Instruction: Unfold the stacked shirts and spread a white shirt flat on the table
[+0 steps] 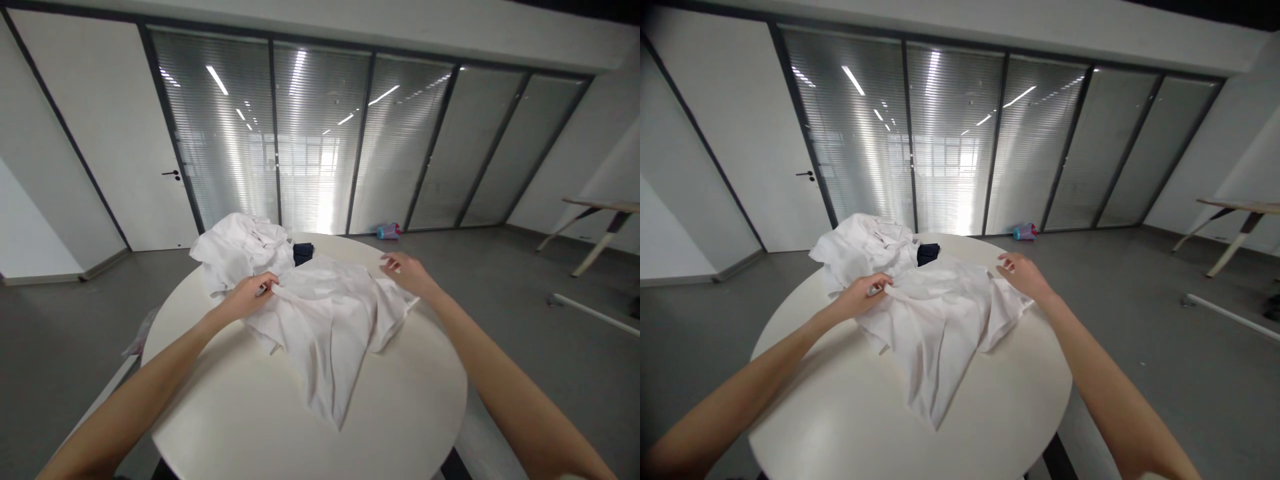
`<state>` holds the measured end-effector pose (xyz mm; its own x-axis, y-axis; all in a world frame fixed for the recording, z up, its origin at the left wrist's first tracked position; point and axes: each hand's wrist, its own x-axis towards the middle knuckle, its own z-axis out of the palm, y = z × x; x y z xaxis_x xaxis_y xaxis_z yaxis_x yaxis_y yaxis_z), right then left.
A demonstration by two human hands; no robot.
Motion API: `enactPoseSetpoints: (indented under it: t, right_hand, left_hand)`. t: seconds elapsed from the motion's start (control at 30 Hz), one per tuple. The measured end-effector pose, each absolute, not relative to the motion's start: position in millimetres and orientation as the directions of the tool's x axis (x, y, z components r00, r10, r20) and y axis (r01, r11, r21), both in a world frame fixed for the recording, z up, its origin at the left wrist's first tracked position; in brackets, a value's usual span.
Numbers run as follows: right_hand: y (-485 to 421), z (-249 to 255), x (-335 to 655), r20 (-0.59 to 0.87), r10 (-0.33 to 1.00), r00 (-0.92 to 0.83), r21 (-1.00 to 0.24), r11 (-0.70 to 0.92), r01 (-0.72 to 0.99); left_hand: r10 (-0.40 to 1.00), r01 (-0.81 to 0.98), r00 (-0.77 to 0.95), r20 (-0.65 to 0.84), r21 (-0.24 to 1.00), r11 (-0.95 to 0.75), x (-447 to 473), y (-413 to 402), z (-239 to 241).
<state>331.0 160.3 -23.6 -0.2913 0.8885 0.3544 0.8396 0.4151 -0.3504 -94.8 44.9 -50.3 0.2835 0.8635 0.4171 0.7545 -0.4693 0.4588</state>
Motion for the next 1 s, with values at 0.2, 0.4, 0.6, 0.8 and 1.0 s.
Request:
enactPoseSetpoints:
  t: [0.2, 0.4, 0.6, 0.8, 1.0]
  right_hand:
    - [100.7, -11.7, 222.9, 0.129, 0.460, -0.879, -0.426, 0.826, 0.369]
    - [91.6, -8.8, 211.2, 0.383, 0.598, -0.704, -0.550, 0.760, 0.346]
    - [87.7, 24.3, 178.8, 0.490, 0.708, -0.509, -0.847, 0.525, -0.084]
    - [54.8, 29.9, 162.3, 0.349, 0.269, -0.898, -0.751, 0.653, -0.096]
    - [95.0, 2.7, 207.4, 0.437, 0.621, -0.651, -0.443, 0.778, 0.444]
  left_hand:
    - [0.827, 0.602, 0.285, 0.484, 0.581, -0.547, -86.5, 41.3, -49.5]
    - [0.799, 0.466, 0.177, 0.575, 0.666, -0.582, -77.3, 38.9, -51.5]
    - [0.870, 0.084, 0.237, 0.433, 0.883, -0.462, -59.3, 19.4, -39.1]
    - [0.973, 0.004, 0.125, 0.196, 0.980, -0.198, -55.0, 8.6, -33.7]
    - [0.981, -0.125, -0.192, 0.040, 0.990, -0.065, -63.6, 24.7, -37.2]
